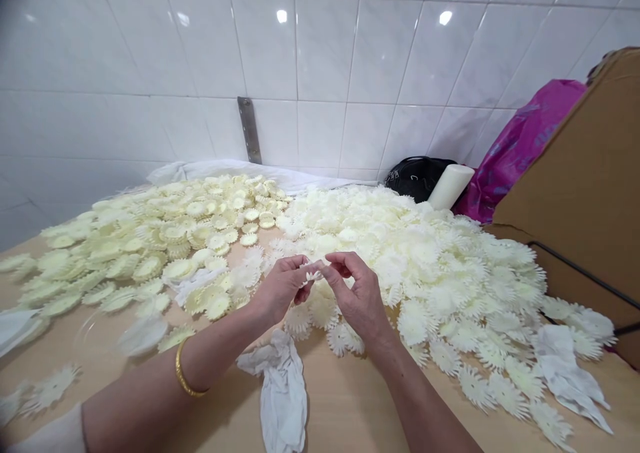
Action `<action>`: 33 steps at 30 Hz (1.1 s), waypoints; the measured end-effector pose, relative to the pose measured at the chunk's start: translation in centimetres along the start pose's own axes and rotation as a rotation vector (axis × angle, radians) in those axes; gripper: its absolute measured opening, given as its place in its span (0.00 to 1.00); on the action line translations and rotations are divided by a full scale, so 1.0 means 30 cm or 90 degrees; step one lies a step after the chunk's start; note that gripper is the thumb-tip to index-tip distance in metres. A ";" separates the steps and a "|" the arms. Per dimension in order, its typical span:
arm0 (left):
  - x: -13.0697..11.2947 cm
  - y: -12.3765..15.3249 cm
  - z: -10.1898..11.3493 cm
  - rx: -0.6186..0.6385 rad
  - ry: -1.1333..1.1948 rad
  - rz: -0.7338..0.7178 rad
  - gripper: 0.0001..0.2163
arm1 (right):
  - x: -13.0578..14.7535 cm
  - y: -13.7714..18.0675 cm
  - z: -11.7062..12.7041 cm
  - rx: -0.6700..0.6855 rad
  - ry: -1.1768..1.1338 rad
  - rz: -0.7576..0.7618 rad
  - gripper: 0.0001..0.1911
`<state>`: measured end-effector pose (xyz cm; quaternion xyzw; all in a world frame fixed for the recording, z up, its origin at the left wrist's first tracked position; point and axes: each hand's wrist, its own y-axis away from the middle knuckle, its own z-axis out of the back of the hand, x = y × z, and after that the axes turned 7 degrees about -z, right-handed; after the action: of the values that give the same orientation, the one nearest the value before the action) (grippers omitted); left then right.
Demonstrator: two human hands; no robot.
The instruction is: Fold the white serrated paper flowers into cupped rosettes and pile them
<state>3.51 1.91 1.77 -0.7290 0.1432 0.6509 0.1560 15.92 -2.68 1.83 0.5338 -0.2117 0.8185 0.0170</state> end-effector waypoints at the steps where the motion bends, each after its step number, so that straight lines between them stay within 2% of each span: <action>1: 0.002 0.000 -0.001 -0.005 0.012 0.004 0.17 | 0.004 0.001 -0.002 0.022 -0.016 -0.004 0.11; 5: 0.006 0.000 -0.003 -0.015 0.084 0.036 0.19 | 0.013 0.002 -0.004 0.133 -0.102 -0.027 0.08; 7: 0.004 -0.001 -0.003 0.013 0.139 0.070 0.17 | 0.010 0.000 0.000 0.144 -0.114 -0.035 0.08; 12: -0.024 0.000 -0.008 0.093 0.282 0.142 0.11 | -0.001 -0.010 0.016 0.059 -0.090 -0.028 0.06; 15: -0.037 0.001 -0.012 0.073 0.289 0.140 0.07 | -0.001 -0.008 0.015 -0.020 -0.082 -0.041 0.06; 17: -0.036 0.001 -0.013 0.033 0.255 0.124 0.06 | -0.002 -0.006 0.009 -0.081 -0.075 -0.044 0.06; 19: -0.030 0.000 -0.012 0.001 0.202 0.094 0.05 | -0.005 -0.007 0.004 -0.098 -0.073 -0.048 0.07; 24: -0.022 0.000 -0.007 -0.074 0.042 -0.032 0.07 | -0.010 -0.016 0.011 -0.071 -0.102 -0.058 0.09; 27: -0.026 0.006 -0.008 -0.080 -0.032 -0.077 0.07 | -0.012 -0.017 0.016 -0.069 -0.124 -0.057 0.13; 30: -0.024 0.013 -0.010 -0.079 -0.117 -0.146 0.08 | -0.015 -0.015 0.011 -0.032 -0.122 -0.084 0.19; 33: -0.012 0.013 -0.005 -0.074 -0.157 -0.188 0.08 | -0.012 -0.015 0.006 0.031 -0.071 -0.109 0.15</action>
<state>3.44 1.50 2.14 -0.6649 -0.0232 0.7122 0.2239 16.33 -2.27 1.71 0.5951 -0.1459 0.7878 0.0622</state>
